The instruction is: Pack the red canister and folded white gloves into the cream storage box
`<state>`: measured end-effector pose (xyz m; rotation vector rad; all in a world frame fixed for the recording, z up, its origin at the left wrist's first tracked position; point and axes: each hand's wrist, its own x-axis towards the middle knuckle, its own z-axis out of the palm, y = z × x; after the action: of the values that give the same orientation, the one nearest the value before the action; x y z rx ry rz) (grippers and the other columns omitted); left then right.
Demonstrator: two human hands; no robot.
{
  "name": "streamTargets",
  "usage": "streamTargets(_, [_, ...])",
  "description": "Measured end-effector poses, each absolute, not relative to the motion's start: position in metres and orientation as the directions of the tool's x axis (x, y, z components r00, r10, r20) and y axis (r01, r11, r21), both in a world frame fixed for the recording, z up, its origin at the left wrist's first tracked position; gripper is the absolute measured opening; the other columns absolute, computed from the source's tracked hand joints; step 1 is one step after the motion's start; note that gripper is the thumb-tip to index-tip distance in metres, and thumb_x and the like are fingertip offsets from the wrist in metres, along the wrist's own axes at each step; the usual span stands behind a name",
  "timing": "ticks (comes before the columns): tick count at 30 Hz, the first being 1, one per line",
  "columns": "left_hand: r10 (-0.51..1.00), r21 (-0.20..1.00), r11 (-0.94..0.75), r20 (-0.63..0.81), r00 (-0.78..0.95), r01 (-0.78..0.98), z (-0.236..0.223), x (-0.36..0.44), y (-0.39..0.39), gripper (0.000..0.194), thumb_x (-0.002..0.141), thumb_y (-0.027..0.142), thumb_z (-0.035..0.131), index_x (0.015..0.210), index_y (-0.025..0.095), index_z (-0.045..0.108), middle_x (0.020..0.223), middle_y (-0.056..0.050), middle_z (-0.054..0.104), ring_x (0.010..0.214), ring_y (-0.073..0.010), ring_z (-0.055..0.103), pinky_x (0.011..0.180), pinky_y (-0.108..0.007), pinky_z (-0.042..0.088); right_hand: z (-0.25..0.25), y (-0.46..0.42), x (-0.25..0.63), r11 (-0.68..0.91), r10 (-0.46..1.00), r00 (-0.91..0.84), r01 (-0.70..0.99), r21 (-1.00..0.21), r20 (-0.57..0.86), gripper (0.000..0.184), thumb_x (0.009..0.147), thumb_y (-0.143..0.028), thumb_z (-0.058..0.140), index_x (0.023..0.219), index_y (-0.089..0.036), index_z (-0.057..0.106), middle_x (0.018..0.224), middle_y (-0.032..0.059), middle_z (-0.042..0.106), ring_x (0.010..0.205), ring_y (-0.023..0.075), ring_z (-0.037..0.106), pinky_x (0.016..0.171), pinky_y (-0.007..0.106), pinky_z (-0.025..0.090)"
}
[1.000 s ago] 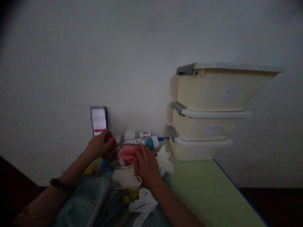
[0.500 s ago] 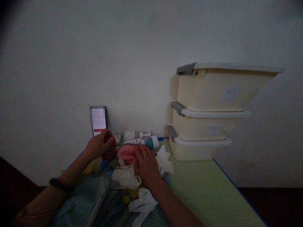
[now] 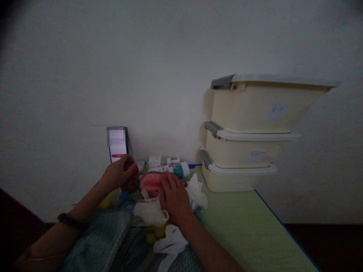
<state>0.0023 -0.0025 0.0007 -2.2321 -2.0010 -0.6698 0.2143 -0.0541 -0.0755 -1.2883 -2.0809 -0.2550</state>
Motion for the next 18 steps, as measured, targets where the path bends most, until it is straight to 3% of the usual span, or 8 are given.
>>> streamTargets(12, [0.909, 0.171, -0.181, 0.405, 0.098, 0.969, -0.003, 0.002, -0.001, 0.029, 0.085, 0.039, 0.038, 0.097, 0.019, 0.055, 0.086, -0.008, 0.068, 0.076, -0.024, 0.064, 0.065, -0.032, 0.045, -0.077, -0.053, 0.213, 0.506, 0.722, -0.288, 0.839, -0.197, 0.63, 0.039, 0.083, -0.018, 0.048, 0.121, -0.014, 0.056, 0.132, 0.0127, 0.052, 0.12, 0.0258, 0.046, 0.1, 0.044, 0.042])
streamTargets(16, [0.848, 0.104, -0.233, 0.509, 0.149, 0.967, 0.007, 0.006, -0.004, 0.021, 0.081, 0.032, 0.045, 0.084, 0.019, 0.061, 0.107, -0.014, 0.064, 0.108, -0.0333, 0.052, 0.089, -0.045, 0.039, -0.077, -0.053, 0.214, 0.482, 0.718, -0.25, 0.852, -0.205, 0.65, 0.043, 0.083, -0.02, 0.048, 0.125, -0.008, 0.051, 0.135, 0.0199, 0.046, 0.123, 0.0296, 0.043, 0.096, 0.048, 0.044])
streamTargets(18, [0.815, 0.091, -0.26, 0.555, 0.168, 0.961, 0.02, 0.005, -0.007, 0.019, 0.079, 0.029, 0.047, 0.079, 0.019, 0.063, 0.113, -0.014, 0.062, 0.113, -0.0361, 0.048, 0.091, -0.049, 0.036, -0.073, -0.053, 0.218, 0.488, 0.694, -0.23, 0.847, -0.211, 0.682, 0.045, 0.083, -0.019, 0.047, 0.126, -0.008, 0.048, 0.136, 0.0219, 0.042, 0.125, 0.0304, 0.041, 0.096, 0.049, 0.044])
